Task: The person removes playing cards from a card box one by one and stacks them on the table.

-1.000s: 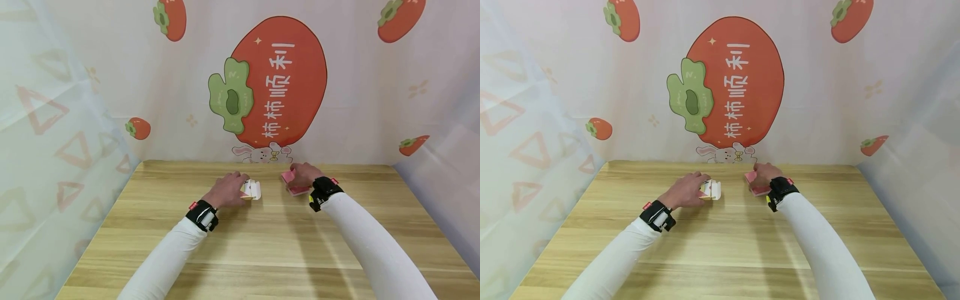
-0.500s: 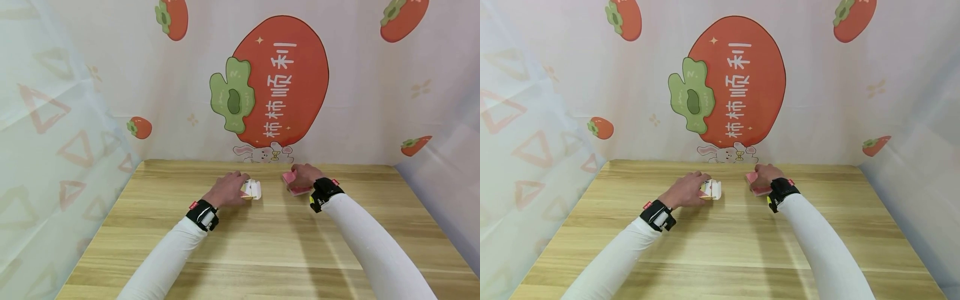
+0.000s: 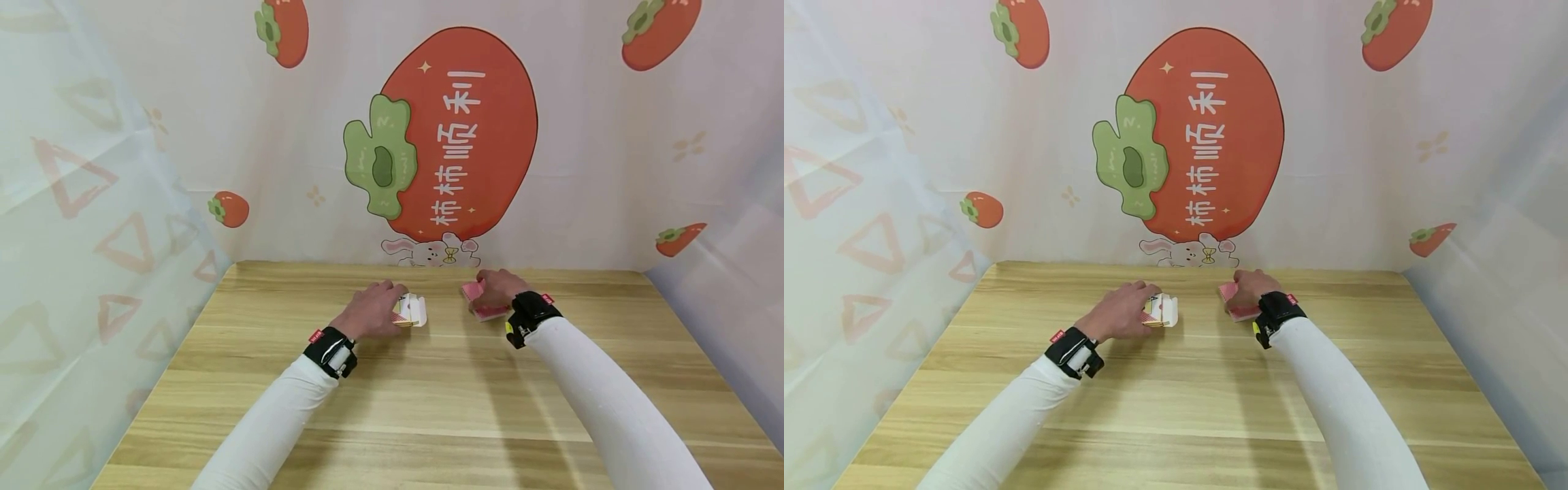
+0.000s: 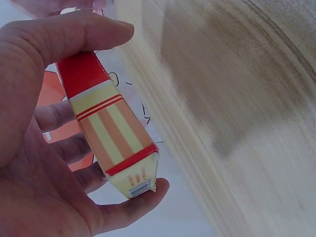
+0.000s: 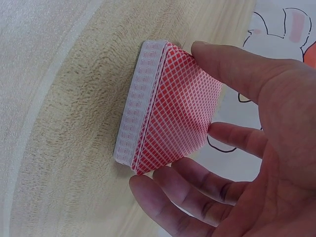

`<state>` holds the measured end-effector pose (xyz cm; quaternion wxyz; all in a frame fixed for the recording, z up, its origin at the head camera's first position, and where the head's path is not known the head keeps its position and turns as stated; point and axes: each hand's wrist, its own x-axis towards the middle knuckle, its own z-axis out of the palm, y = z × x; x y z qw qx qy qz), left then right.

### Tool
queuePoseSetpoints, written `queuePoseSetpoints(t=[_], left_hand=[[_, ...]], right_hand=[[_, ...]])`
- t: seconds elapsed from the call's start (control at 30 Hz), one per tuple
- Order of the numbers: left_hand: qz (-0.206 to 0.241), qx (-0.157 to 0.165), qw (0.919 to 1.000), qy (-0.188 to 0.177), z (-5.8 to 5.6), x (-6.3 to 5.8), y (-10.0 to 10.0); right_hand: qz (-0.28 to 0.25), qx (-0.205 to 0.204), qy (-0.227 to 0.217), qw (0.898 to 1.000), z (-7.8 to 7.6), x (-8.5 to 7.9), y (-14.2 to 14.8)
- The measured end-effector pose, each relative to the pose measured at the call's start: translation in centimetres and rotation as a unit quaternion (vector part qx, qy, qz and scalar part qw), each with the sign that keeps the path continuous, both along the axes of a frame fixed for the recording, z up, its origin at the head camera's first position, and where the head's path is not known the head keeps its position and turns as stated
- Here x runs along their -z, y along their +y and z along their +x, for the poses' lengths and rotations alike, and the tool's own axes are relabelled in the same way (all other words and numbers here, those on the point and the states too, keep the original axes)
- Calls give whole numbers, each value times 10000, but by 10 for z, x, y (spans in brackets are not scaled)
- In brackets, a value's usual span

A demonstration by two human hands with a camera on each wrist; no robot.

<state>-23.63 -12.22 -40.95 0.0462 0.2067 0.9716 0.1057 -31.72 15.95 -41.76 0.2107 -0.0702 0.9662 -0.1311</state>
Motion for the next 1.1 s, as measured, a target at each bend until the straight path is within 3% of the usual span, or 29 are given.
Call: queuePoseSetpoints(t=[1.1], left_hand=[[29, -31, 10000, -27, 2, 0, -1]], right_hand=[[-39, 140, 28, 9999, 4, -1, -1]])
